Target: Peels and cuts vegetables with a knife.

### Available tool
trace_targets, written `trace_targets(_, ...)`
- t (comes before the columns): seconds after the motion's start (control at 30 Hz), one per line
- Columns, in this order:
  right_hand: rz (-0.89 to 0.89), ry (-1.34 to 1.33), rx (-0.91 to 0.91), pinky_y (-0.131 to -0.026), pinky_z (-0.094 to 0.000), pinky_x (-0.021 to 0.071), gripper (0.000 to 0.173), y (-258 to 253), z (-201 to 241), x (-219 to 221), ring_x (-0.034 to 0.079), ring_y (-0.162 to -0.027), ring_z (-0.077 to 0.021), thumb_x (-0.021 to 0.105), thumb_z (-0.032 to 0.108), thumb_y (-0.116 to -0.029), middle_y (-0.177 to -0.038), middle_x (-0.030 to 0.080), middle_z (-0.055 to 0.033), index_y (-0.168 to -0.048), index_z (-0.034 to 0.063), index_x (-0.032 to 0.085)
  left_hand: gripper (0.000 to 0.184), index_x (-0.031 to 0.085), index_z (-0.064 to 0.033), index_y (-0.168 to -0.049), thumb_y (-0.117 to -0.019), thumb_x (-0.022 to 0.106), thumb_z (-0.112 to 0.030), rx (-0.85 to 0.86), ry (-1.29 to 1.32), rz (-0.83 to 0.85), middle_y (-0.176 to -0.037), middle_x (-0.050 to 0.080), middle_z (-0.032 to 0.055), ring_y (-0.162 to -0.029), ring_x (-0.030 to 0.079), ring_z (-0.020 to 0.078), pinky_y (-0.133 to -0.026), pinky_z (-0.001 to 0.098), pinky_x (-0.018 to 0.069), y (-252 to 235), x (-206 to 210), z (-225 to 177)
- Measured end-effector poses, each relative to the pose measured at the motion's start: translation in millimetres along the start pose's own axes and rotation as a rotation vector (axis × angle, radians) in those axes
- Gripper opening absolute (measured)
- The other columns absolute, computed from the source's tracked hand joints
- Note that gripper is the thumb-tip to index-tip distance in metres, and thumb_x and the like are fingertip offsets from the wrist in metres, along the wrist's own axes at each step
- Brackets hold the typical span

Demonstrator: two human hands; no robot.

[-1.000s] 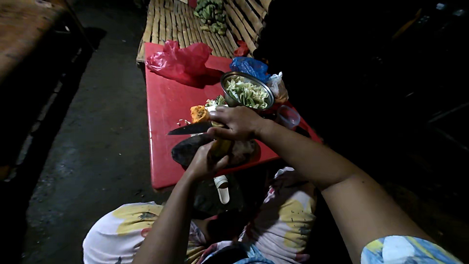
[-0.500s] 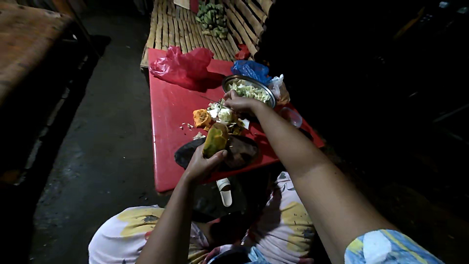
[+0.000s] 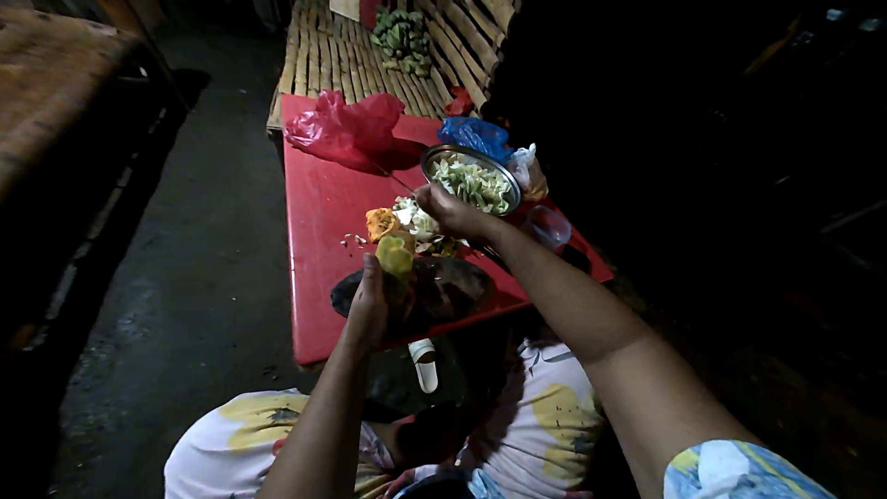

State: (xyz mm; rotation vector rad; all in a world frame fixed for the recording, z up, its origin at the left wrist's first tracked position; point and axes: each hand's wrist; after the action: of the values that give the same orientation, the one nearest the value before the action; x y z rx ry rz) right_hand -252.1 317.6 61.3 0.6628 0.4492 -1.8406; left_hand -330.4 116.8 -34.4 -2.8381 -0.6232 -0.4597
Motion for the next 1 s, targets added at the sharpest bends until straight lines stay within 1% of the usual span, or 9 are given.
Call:
trace_targets(0.07, 0.06, 0.132, -0.229, -0.074, -0.0424, 0.0563, 0.048, 22.3, 3.0, 9.1, 0.064, -0.081, -0.0203, 0.046, 0.036, -0.109, -0.101, 0.067, -0.0156, -0.145, 0.0046, 0.048, 0.077, 0.059, -0.0106, -0.101, -0.1032, 0.006, -0.067, -0.009, 0.043, -0.006, -0.066, 0.062, -0.0018, -0.049, 0.056, 0.0058, -0.045, 0.02, 0.0497, -0.3, 0.2, -0.2)
trace_targets(0.1, 0.079, 0.227, -0.288, -0.074, -0.0489, 0.0574, 0.056, 31.5, 5.6, 13.1, 0.067, -0.081, -0.0239, 0.05, 0.044, -0.1061, -0.099, 0.07, -0.0149, -0.148, 0.0067, 0.049, 0.076, 0.059, -0.0116, -0.102, -0.1035, 0.006, -0.066, -0.015, 0.061, -0.007, -0.068, 0.062, -0.0012, -0.049, 0.055, 0.0057, -0.045, 0.0195, 0.0489, -0.1, -0.1, -0.3)
trace_targets(0.17, 0.109, 0.388, -0.294, -0.083, -0.0597, 0.0568, 0.077, 46.5, 12.6, 18.9, 0.071, -0.097, -0.0318, 0.053, 0.063, -0.0984, -0.118, 0.071, -0.0157, -0.156, 0.0125, 0.043, 0.072, 0.06, -0.0142, -0.097, -0.1048, 0.011, -0.065, -0.015, 0.115, -0.024, -0.065, 0.061, -0.0002, -0.047, 0.053, 0.0061, -0.043, 0.0194, 0.0465, -0.4, 0.7, 0.1)
trace_targets(0.2, 0.114, 0.44, -0.278, -0.087, -0.0618, 0.0553, 0.083, 51.5, 15.3, 20.2, 0.07, -0.105, -0.0344, 0.056, 0.066, -0.0955, -0.126, 0.069, -0.0166, -0.158, 0.0142, 0.04, 0.073, 0.061, -0.0146, -0.095, -0.1048, 0.009, -0.065, -0.03, 0.133, -0.035, -0.063, 0.06, -0.0004, -0.046, 0.052, 0.0061, -0.042, 0.0193, 0.0455, -0.5, 1.7, -0.8)
trace_targets(0.27, 0.085, 0.523, -0.267, -0.086, -0.062, 0.0545, 0.089, 55.2, 15.4, 21.7, 0.07, -0.102, -0.0366, 0.061, 0.069, -0.0914, -0.124, 0.069, -0.0186, -0.16, 0.0168, 0.038, 0.072, 0.06, -0.0148, -0.093, -0.1066, 0.005, -0.059, -0.054, 0.157, -0.055, -0.059, 0.058, -0.0006, -0.044, 0.052, 0.0059, -0.04, 0.0195, 0.0454, -0.7, 3.0, -2.5)
trace_targets(0.37, 0.079, 0.581, -0.246, -0.083, -0.0612, 0.0543, 0.091, 54.8, 14.5, 22.7, 0.07, -0.095, -0.037, 0.059, 0.071, -0.0913, -0.116, 0.071, -0.0196, -0.162, 0.0192, 0.034, 0.071, 0.06, -0.0144, -0.092, -0.1075, 0.002, -0.053, -0.062, 0.186, -0.061, -0.058, 0.059, 0.0003, -0.042, 0.052, 0.0067, -0.039, 0.0199, 0.0449, -1.7, 1.6, -2.5)
trace_targets(0.63, 0.082, 0.613, -0.278, -0.083, -0.0589, 0.054, 0.093, 54.4, 11.7, 23.4, 0.071, -0.092, -0.0353, 0.05, 0.076, -0.0922, -0.108, 0.072, -0.0192, -0.162, 0.0162, 0.035, 0.07, 0.06, -0.014, -0.097, -0.1085, 0.002, -0.052, -0.065, 0.214, -0.048, -0.059, 0.058, 0.0008, -0.041, 0.051, 0.0065, -0.039, 0.0195, 0.0444, -2.1, 1.1, -0.4)
trace_targets(0.8, 0.129, 0.578, -0.205, -0.075, -0.0606, 0.0554, 0.093, 55.9, 13.2, 24.9, 0.07, -0.082, -0.036, 0.051, 0.074, -0.0939, -0.093, 0.071, -0.0165, -0.165, 0.0191, 0.026, 0.068, 0.06, -0.0143, -0.094, -0.1084, 0.004, -0.05, -0.058, 0.21, -0.038, -0.058, 0.057, 0.0005, -0.041, 0.051, 0.006, -0.039, 0.019, 0.045, -2.0, 2.0, -3.1)
trace_targets(1.0, -0.006, 0.675, -0.248, -0.071, -0.0591, 0.0554, 0.089, 55.7, 7.2, 33.1, 0.069, -0.075, -0.0344, 0.049, 0.076, -0.0928, -0.084, 0.071, -0.0136, -0.162, 0.021, 0.036, 0.068, 0.059, -0.0142, -0.093, -0.1088, 0.004, -0.051, -0.086, 0.209, -0.065, -0.058, 0.058, -0.0002, -0.041, 0.05, 0.0051, -0.038, 0.0182, 0.0434, -1.5, 3.8, -4.6)
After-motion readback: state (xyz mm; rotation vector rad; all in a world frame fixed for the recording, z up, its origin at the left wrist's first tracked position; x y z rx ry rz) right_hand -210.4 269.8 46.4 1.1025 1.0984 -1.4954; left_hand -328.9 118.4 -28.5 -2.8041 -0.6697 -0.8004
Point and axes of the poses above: each hand's wrist, its own y-axis away from the middle knuckle, its own x-axis out of the palm, z = x × y
